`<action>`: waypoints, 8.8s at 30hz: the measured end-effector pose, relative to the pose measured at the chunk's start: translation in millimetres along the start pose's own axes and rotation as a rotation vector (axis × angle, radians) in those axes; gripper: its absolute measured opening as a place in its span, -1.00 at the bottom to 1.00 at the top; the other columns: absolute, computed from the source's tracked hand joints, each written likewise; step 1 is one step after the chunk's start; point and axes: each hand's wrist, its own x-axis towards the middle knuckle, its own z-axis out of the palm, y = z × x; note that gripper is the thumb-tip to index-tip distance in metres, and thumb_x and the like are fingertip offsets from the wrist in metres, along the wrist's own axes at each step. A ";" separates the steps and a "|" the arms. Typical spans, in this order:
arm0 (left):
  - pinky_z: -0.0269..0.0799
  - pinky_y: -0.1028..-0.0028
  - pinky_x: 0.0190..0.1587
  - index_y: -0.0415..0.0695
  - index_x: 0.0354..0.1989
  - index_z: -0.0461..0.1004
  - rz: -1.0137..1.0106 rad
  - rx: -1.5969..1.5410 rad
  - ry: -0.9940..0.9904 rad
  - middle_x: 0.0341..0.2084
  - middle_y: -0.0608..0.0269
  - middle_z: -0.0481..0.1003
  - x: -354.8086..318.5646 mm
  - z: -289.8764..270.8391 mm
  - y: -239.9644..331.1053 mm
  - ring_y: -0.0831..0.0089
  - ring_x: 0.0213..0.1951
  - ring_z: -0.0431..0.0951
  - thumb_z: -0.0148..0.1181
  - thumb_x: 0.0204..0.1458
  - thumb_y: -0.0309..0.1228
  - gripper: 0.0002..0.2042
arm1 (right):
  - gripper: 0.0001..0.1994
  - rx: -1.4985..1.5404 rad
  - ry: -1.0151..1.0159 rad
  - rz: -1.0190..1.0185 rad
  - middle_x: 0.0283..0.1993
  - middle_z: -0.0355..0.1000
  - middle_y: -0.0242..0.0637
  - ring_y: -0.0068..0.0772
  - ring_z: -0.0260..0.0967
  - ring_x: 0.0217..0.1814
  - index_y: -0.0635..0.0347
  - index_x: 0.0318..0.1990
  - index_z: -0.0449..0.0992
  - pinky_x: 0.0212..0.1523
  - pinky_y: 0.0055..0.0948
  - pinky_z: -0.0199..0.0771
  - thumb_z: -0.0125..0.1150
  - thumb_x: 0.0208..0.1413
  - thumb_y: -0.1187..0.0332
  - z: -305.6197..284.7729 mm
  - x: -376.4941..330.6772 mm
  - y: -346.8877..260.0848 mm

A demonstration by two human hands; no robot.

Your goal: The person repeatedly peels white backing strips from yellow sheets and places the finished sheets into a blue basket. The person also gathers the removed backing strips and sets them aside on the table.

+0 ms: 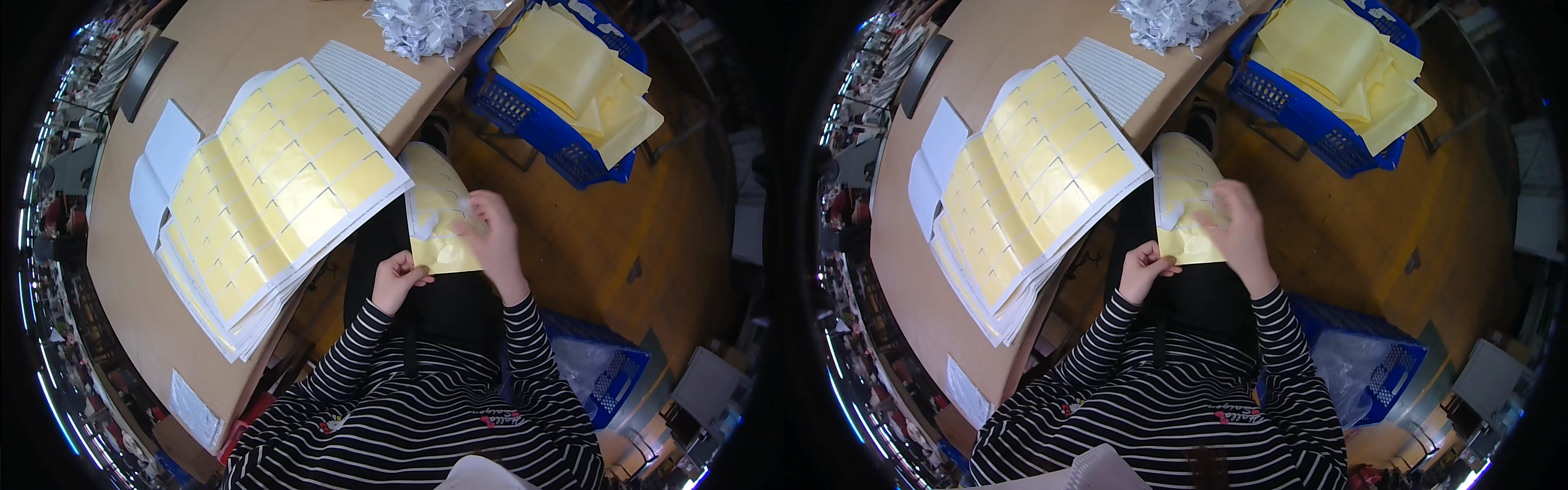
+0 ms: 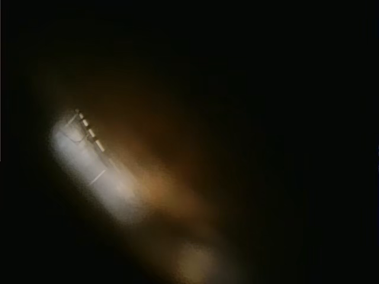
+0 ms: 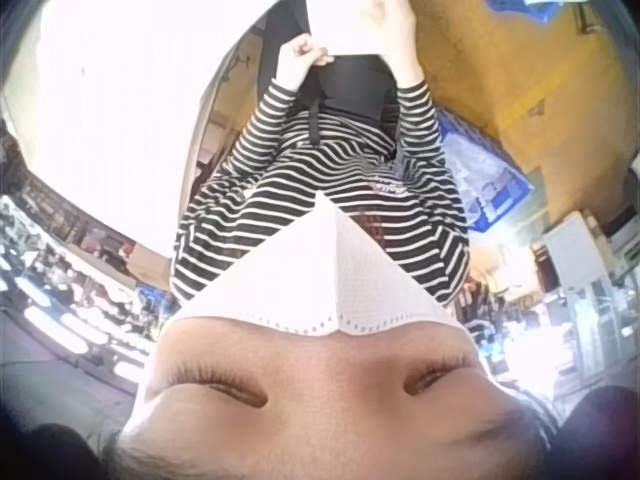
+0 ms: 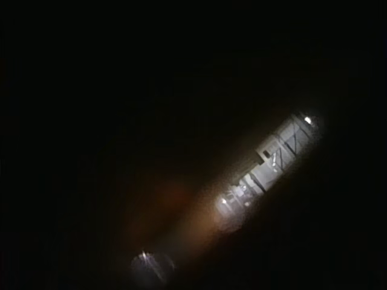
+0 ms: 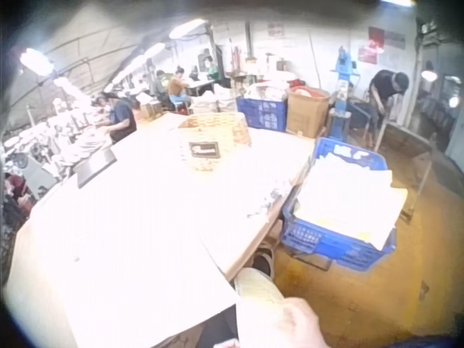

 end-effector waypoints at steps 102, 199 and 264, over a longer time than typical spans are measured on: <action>0.34 0.56 0.05 -0.20 0.35 0.02 0.210 0.197 -0.327 -0.03 0.18 0.46 -5.5 40.9 60.0 0.57 -0.01 0.44 0.03 0.21 -0.57 -0.46 | -0.75 0.502 -0.345 0.173 -0.25 0.43 -0.33 -0.62 0.28 -0.35 0.33 -0.20 0.55 -0.33 -0.66 0.24 -0.03 0.00 0.53 -42.8 -32.6 -50.6; 0.39 0.49 -0.13 -0.28 -0.09 0.40 -0.109 -0.056 0.447 -0.24 0.24 0.48 -81.0 -187.1 -90.8 0.45 -0.25 0.49 0.10 0.08 -0.59 -0.78 | -0.76 0.860 0.997 0.444 -0.25 0.51 -0.24 -0.54 0.33 -0.42 0.22 -0.19 0.47 -0.52 -0.57 0.27 0.02 0.27 0.22 -234.5 19.0 135.3; 0.34 0.68 -0.35 -0.23 -0.37 0.53 0.328 0.097 -0.046 -0.50 0.42 0.52 102.5 42.3 170.2 0.68 -0.46 0.46 0.18 0.12 -0.45 -0.89 | -0.74 -0.540 0.905 0.068 -0.11 0.45 -0.25 -0.34 0.43 -0.10 0.21 -0.02 0.51 -0.11 -0.41 0.44 0.03 0.15 0.57 -246.6 4.5 1.0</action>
